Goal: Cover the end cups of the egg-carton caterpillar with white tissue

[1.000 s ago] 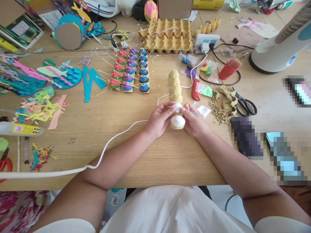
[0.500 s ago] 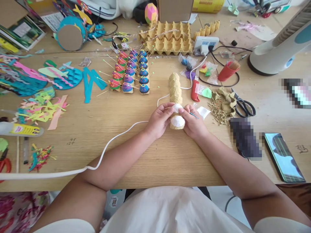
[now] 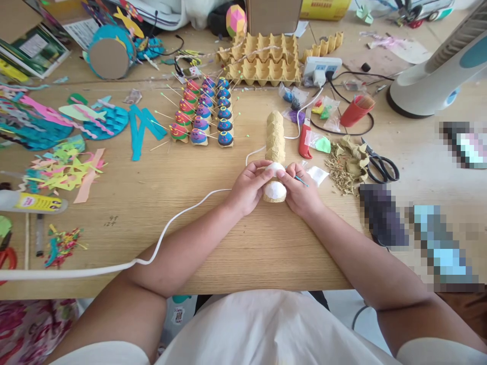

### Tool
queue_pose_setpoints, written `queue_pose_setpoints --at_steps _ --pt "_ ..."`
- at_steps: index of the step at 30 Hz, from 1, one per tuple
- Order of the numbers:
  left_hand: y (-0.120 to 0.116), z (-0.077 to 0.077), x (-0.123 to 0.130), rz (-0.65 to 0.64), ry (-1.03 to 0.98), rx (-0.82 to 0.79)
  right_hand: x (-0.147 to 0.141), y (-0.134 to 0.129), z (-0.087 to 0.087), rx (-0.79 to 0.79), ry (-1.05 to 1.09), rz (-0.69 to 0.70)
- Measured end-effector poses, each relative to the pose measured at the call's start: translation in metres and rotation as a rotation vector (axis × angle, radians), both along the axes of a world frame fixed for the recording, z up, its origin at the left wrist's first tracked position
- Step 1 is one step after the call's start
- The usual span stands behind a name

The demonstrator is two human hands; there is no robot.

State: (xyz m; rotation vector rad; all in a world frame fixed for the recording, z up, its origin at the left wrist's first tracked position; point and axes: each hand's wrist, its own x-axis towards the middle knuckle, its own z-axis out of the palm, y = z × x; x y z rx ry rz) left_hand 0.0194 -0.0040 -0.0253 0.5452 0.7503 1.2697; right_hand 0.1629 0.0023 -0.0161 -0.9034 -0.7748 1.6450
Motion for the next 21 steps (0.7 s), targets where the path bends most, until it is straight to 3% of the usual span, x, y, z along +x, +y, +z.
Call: queue_pose_setpoints --at_steps 8,21 --pt "0.0008 -0.0004 0.0016 0.064 0.011 -0.003 0.0058 0.0050 -0.0031 -0.026 0.063 0.083" --pt "0.0010 0.0004 -0.0003 0.044 0.042 -0.031 0.0070 0.0056 -0.0029 -0.041 0.062 0.091"
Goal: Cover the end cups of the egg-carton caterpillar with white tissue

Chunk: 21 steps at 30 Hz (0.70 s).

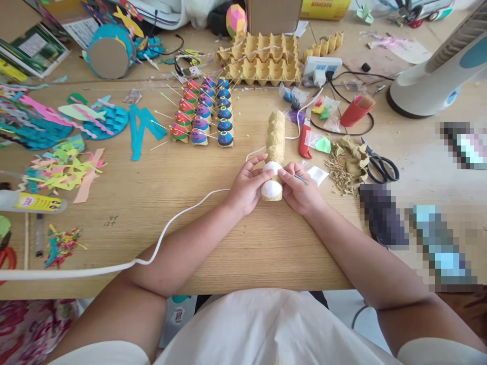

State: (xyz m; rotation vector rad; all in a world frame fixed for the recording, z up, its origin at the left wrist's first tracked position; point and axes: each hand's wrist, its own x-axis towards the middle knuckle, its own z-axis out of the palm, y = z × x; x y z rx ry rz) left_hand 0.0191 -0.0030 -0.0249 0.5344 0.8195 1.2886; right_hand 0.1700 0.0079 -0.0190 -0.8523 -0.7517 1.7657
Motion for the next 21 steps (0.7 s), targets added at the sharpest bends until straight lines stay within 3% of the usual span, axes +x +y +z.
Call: queue_pose_setpoints --at_steps 10,16,21 --pt "0.0014 -0.0004 -0.0029 -0.073 -0.058 0.011 0.0003 0.0000 0.0025 -0.016 -0.010 0.006" --pt "0.0008 -0.0005 -0.0013 -0.044 -0.052 0.007 0.0009 -0.0005 0.0048 0.005 -0.002 0.019" --pt "0.0011 0.0002 -0.0016 -0.043 -0.031 -0.001 0.0051 0.0024 0.0034 0.046 -0.115 0.010"
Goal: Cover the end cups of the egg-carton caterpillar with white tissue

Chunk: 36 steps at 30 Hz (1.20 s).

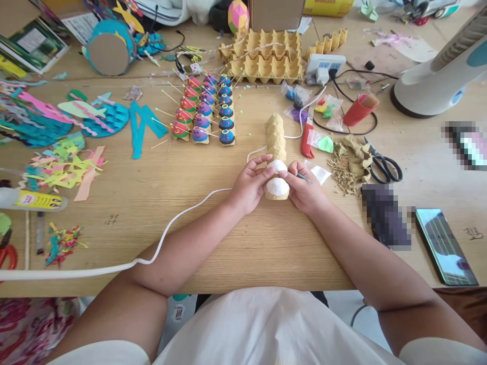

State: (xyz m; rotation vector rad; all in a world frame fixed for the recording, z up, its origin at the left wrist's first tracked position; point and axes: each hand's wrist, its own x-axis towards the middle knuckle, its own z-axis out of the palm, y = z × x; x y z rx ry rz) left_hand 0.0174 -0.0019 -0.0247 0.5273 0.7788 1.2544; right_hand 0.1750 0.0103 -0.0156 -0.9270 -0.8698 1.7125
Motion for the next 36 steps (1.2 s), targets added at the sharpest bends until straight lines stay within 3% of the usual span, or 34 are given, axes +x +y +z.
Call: queue_pose_setpoints --at_steps 6,14,18,25,36 --pt "-0.001 0.000 0.000 -0.004 0.006 0.013 0.011 0.005 0.006 0.247 -0.297 -0.046" --pt "-0.003 -0.001 0.003 -0.019 0.023 0.039 0.014 0.004 0.009 0.385 -0.499 -0.057" --pt "-0.002 0.000 0.002 -0.025 -0.002 0.032 0.013 0.004 0.010 0.381 -0.493 -0.056" --pt "0.002 -0.002 0.000 0.012 -0.058 0.023 0.006 0.005 -0.004 0.255 -0.221 -0.028" --pt "0.002 -0.003 -0.002 -0.045 -0.010 0.016 0.008 0.005 -0.004 0.325 -0.276 -0.036"
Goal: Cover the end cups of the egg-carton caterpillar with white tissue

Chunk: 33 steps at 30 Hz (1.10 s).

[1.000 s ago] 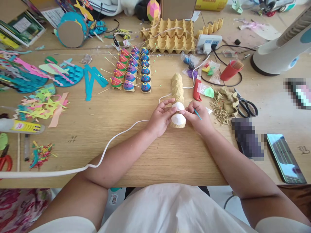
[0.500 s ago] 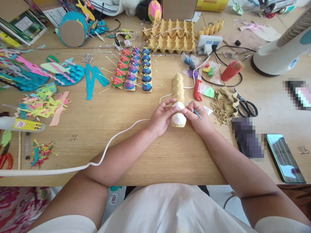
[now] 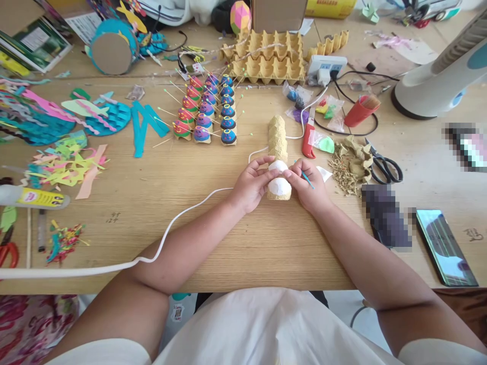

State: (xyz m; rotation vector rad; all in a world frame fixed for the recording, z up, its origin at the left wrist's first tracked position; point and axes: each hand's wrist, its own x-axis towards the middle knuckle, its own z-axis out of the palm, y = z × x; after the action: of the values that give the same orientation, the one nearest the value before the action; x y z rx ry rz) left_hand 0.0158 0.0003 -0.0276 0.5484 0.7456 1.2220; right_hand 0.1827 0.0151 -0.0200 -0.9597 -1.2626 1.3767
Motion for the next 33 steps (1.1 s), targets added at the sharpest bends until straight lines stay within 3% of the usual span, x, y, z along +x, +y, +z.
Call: queue_pose_setpoints --at_steps 17,24,30,33 --pt "0.002 0.004 0.000 0.023 -0.102 -0.077 0.003 0.000 -0.005 0.058 -0.073 -0.014" --pt "0.003 0.003 -0.004 0.018 -0.133 -0.148 0.005 0.007 -0.002 0.043 0.109 -0.128" --pt "0.003 0.004 -0.006 0.019 -0.123 -0.132 0.006 0.004 0.005 -0.038 0.242 0.105" --pt "0.003 0.004 -0.006 0.025 -0.122 -0.119 0.005 0.003 0.004 -0.048 0.211 0.121"
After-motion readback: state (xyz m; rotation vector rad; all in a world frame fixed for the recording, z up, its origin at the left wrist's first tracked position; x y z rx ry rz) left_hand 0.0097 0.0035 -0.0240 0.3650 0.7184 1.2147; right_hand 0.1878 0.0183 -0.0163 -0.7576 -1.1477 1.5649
